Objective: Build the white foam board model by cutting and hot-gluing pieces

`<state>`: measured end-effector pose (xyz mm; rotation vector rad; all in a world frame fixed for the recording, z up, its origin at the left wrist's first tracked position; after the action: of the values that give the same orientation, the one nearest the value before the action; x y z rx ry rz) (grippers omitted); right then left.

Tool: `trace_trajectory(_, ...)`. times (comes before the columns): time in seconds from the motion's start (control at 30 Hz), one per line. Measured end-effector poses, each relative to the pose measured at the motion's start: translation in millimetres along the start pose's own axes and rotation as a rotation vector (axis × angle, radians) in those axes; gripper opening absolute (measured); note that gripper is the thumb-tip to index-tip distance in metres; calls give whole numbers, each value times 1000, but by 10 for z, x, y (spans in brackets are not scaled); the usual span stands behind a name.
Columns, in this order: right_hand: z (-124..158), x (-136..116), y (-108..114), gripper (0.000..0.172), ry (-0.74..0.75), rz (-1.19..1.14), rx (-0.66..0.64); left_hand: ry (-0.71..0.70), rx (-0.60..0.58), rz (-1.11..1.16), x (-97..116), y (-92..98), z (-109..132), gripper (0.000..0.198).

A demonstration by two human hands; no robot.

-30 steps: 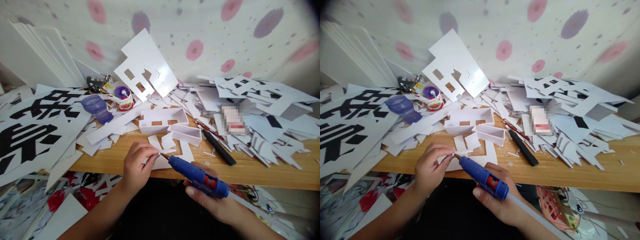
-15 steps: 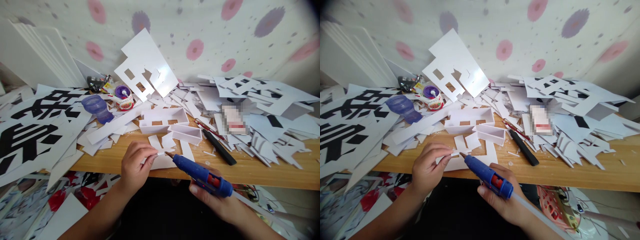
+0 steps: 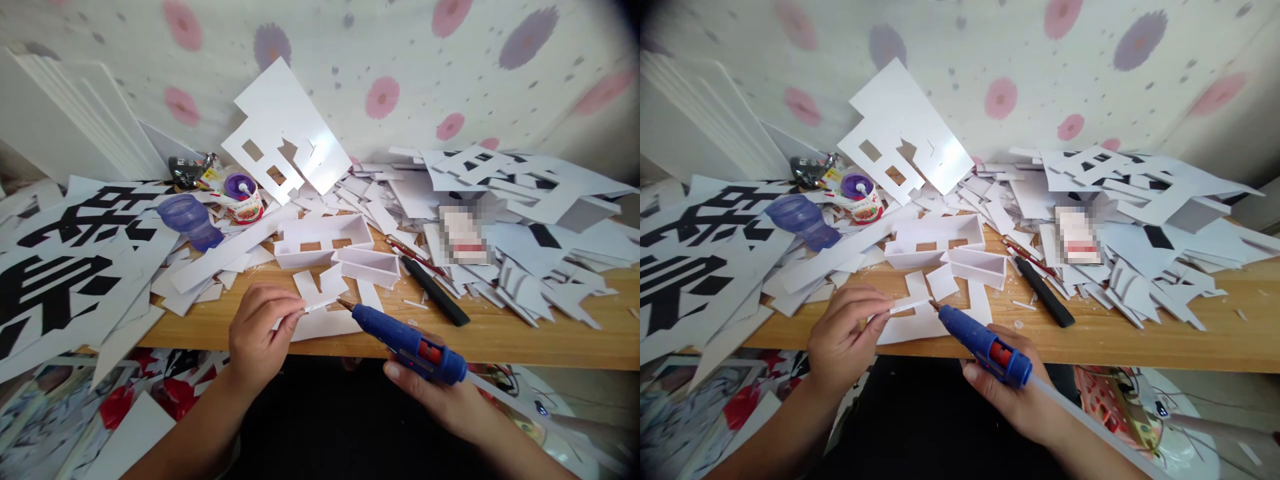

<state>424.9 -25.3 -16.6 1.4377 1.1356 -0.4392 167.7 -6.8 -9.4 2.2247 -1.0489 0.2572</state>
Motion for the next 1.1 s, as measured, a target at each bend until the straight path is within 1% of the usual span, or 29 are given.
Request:
trace_trajectory(0.07, -9, 0, 15, 26, -34, -73, -60, 5, -5, 4, -6, 20, 2, 28)
trace_trajectory(0.1, -9, 15, 28, 25, -75, -133, -77, 19, -11, 11, -12, 27, 6, 27)
trace_trajectory(0.13, -5, 46, 47, 24, -137, -200, -64, 46, -16, 17, -21, 30, 11, 26)
trace_trajectory(0.2, 5, 152, 100, 26, -278, -331, 25, 148, -35, 9, -43, 18, 23, 21)
trace_trajectory(0.27, 1, 295, 165, 27, -348, -417, 137, 312, -88, -21, -68, -24, 33, 13)
trace_trajectory(0.33, -29, 444, 219, 27, -316, -469, 209, 499, -172, -45, -89, -88, 39, 4)
trace_trajectory(0.37, -48, 515, 235, 27, -292, -489, 232, 582, -215, -54, -97, -123, 37, 5)
trace_trajectory(0.43, -73, 650, 234, 27, -271, -526, 256, 693, -273, -83, -101, -193, 17, 9)
trace_trajectory(0.47, -74, 713, 220, 27, -278, -539, 264, 720, -283, -111, -98, -225, -1, 11)
trace_trajectory(0.57, -28, 871, 163, 30, -339, -556, 228, 711, -269, -203, -65, -309, -77, 12)
trace_trajectory(0.63, 17, 943, 150, 32, -360, -562, 154, 658, -253, -257, -30, -362, -130, 11)
trace_trajectory(0.77, 63, 973, 208, 32, -298, -583, -7, 577, -233, -329, 20, -472, -183, 7)
trace_trajectory(0.83, 68, 941, 239, 30, -315, -582, -11, 551, -223, -357, 22, -523, -181, 8)
trace_trajectory(0.93, 78, 870, 250, 29, -383, -595, 35, 538, -218, -402, 6, -583, -169, 8)
trace_trajectory(1.0, 84, 829, 247, 26, -388, -600, 48, 572, -215, -426, -10, -610, -170, 8)
trace_trajectory(1.1, 88, 808, 254, 21, -354, -600, 62, 628, -196, -446, -27, -637, -191, 10)
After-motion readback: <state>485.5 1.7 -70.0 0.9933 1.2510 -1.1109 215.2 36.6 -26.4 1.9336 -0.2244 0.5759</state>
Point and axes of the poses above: each hand's wrist, its own z-axis away from the middle knuckle, its own y-axis out of the back of the hand, x = y × z, the point moved 1 cm from there along -z, towards the middle knuckle, and after that the axes turned 3 degrees about y, right-handed, at the moved point
